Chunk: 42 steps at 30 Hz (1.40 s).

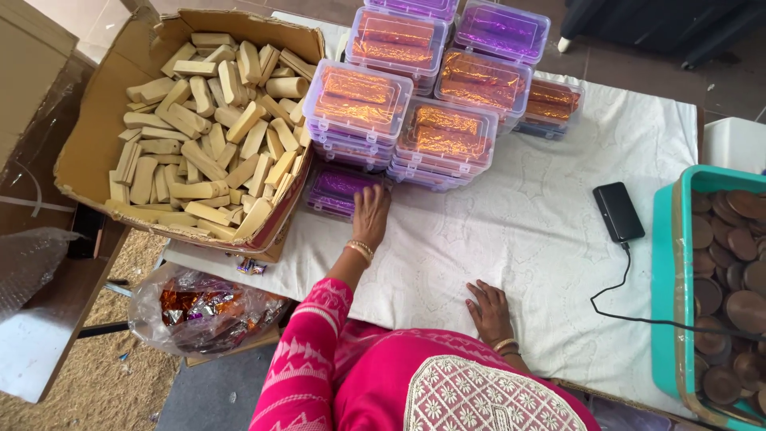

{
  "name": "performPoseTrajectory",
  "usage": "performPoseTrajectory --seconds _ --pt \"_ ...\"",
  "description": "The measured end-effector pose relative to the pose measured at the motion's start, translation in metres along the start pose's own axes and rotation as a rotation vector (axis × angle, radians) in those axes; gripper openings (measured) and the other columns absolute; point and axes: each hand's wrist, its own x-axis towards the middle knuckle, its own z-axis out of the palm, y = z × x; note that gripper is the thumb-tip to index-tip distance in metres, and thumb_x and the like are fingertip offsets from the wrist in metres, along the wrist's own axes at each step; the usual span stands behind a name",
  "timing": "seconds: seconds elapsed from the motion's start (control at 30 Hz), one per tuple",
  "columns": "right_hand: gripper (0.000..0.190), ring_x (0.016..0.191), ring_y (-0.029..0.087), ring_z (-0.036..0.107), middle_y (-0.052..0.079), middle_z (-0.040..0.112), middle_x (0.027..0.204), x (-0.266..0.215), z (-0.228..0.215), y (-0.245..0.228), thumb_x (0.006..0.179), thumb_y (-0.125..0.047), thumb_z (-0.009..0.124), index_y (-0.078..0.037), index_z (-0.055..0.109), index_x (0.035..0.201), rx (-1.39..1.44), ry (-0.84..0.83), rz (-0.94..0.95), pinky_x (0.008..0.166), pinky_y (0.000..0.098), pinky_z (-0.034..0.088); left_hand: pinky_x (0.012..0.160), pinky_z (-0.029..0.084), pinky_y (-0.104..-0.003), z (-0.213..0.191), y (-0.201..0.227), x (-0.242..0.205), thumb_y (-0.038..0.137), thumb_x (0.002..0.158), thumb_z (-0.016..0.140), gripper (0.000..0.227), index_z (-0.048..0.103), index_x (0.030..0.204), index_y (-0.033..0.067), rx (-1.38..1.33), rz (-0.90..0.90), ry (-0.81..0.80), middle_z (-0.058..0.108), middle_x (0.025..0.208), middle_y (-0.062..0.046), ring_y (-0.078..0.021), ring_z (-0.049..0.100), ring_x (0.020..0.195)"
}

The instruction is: Wrapping rectangular wooden blocks in shiny purple and gold foil and placing them into clear plastic containers.

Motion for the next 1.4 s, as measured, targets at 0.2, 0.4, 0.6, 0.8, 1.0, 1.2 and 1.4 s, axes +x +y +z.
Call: performPoseTrajectory --seconds 0.2,0.4,0.6,0.8,1.0,1.2,1.4 --pt "0.042 0.125 0.03 0.048 0.008 0.055 0.141 0.001 -0.004 -0.004 0.097 -0.03 0.059 -0.016 0.061 0.136 0.011 -0.003 0.017 0.109 0.0421 0.044 0.107 0.036 -0.048 0.019 -0.001 0.034 0.015 0.09 0.057 0.047 0.063 0.135 0.0072 0.439 0.2 -0.058 0.049 0.14 -0.013 -0.0314 0.043 0.129" --pt "0.043 0.126 0.03 0.046 0.009 0.053 0.141 0.001 0.001 0.001 0.097 -0.03 0.059 -0.015 0.059 0.137 -0.001 -0.03 0.007 0.109 0.0429 0.042 0.108 0.039 -0.054 -0.011 0.015 0.013 0.002 0.085 0.057 0.042 0.068 0.121 0.0213 -0.075 0.122 -0.105 0.053 0.135 -0.009 -0.0337 0.047 0.125" --pt "0.036 0.133 0.028 0.047 0.008 0.056 0.138 0.01 0.0 -0.014 0.101 -0.025 0.061 -0.014 0.062 0.136 0.225 0.027 0.115 0.113 0.046 0.041 0.102 0.049 -0.045 -0.041 0.066 -0.064 0.001 0.091 0.061 0.025 0.064 0.115 0.0066 -0.754 0.279 0.03 0.063 0.126 -0.016 -0.0348 0.059 0.116" --pt "0.097 0.112 0.019 0.058 0.005 0.044 0.134 0.039 0.015 -0.028 0.069 -0.011 0.082 -0.013 0.031 0.152 0.766 0.061 0.211 0.088 0.0352 0.055 0.088 0.06 -0.037 -0.067 0.111 -0.109 0.008 0.098 0.06 0.02 0.06 0.117 0.0064 -1.202 0.343 -0.35 0.071 0.109 -0.013 -0.0278 0.073 0.095" --pt "0.049 0.104 0.016 0.07 0.005 0.073 0.115 0.033 0.023 -0.019 0.087 0.0 0.067 -0.008 0.059 0.135 0.654 -0.22 0.171 0.088 0.0313 0.056 0.086 0.055 -0.045 -0.062 0.059 -0.083 0.02 0.094 0.066 0.028 0.061 0.118 0.0067 -0.849 0.584 -0.306 0.068 0.099 -0.013 -0.0302 0.068 0.089" --pt "0.038 0.073 0.025 0.068 0.01 0.078 0.107 0.0 -0.018 0.017 0.099 -0.005 0.062 -0.02 0.068 0.133 0.298 -0.155 0.651 0.058 0.0321 0.056 0.115 0.028 -0.059 -0.066 -0.045 -0.033 0.027 0.088 0.068 0.056 0.055 0.138 0.0047 -0.414 0.049 0.089 0.051 0.143 -0.017 -0.0385 0.041 0.136" --pt "0.048 0.1 0.03 0.069 0.013 0.072 0.113 -0.042 -0.006 0.036 0.081 -0.004 0.069 -0.015 0.065 0.128 -0.029 0.148 0.178 0.082 0.0417 0.058 0.117 0.028 -0.057 -0.053 -0.092 -0.029 0.036 0.085 0.077 0.068 0.051 0.147 0.0268 -0.375 0.057 -0.133 0.04 0.157 -0.014 -0.0402 0.033 0.146"
